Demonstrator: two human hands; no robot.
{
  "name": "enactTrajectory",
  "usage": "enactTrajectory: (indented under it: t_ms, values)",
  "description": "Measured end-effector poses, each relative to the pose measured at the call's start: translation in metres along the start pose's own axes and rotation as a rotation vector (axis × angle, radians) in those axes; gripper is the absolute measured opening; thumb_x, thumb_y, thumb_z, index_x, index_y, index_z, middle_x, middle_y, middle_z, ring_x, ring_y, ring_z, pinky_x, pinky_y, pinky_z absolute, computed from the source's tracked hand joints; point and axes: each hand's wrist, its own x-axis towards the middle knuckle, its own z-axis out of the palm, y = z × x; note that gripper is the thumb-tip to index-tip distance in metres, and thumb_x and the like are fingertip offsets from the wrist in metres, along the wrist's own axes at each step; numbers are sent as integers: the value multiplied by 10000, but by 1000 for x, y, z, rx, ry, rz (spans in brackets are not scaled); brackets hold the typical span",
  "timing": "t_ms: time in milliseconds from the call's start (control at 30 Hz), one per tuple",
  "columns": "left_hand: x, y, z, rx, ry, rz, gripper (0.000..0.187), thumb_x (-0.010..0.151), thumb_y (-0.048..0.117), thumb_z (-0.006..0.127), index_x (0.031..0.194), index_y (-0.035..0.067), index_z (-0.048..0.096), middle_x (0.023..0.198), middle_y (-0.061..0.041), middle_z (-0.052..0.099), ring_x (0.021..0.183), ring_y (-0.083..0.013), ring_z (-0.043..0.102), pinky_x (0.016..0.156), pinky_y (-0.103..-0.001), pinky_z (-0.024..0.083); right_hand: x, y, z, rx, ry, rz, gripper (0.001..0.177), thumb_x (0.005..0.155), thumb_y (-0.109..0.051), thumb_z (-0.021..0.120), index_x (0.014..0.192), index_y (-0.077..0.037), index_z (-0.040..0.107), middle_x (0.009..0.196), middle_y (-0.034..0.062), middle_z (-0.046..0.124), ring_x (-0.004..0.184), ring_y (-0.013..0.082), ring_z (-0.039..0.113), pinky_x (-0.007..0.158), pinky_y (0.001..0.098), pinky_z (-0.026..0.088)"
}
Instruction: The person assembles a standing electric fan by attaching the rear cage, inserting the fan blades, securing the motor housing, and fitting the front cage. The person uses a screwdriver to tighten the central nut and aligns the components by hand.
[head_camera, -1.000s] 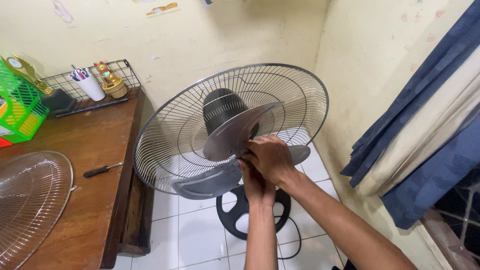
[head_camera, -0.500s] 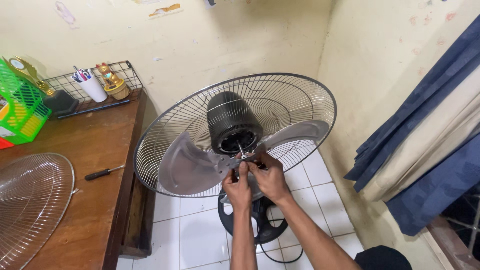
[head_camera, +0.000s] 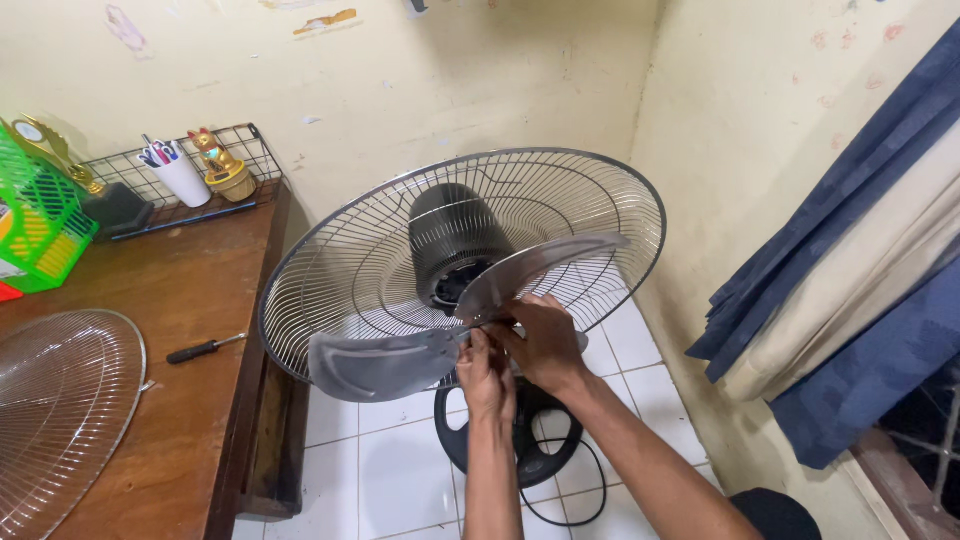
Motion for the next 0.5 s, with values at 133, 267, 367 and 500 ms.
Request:
enactTrajectory:
  t_ms: [133, 267, 367, 500]
  values:
    - [-1, 26, 3, 433, 84, 4, 426, 946, 258, 732, 1295, 18, 682, 1075, -66, 713, 1000, -173, 642, 918, -325, 522, -16, 8, 22, 380, 89, 94, 164, 904, -165, 743, 1017, -47, 735, 892, 90, 762, 810, 214, 730, 751, 344, 548]
    - [2, 49, 9, 813, 76, 107, 415, 928, 241, 741, 1263, 0, 698, 1121, -48, 747, 1050, -151, 669, 939, -309, 533, -21, 21, 52, 702, 122, 200, 191, 942, -141, 726, 1076, -6, 739, 960, 128, 772, 845, 192, 704, 774, 312, 562]
    - [2, 49, 6, 799, 71, 151, 413, 954, 228, 733, 1281, -20, 693, 1132, -61, 737, 1043, -155, 660, 937, -312, 523, -20, 21, 54, 611, 123, 232, 199, 920, -159, 757, 1021, 9, 724, 890, 140, 757, 808, 191, 703, 739, 324, 562]
    - [1, 27, -1, 333, 118, 16, 450, 966, 236, 699, 1347, 6, 631, 1108, -64, 715, 1004, -149, 642, 898, -305, 504, -8, 9, 25, 388, -36, 168, 214, 882, -194, 773, 981, -13, 717, 865, 116, 759, 751, 202, 722, 671, 339, 555]
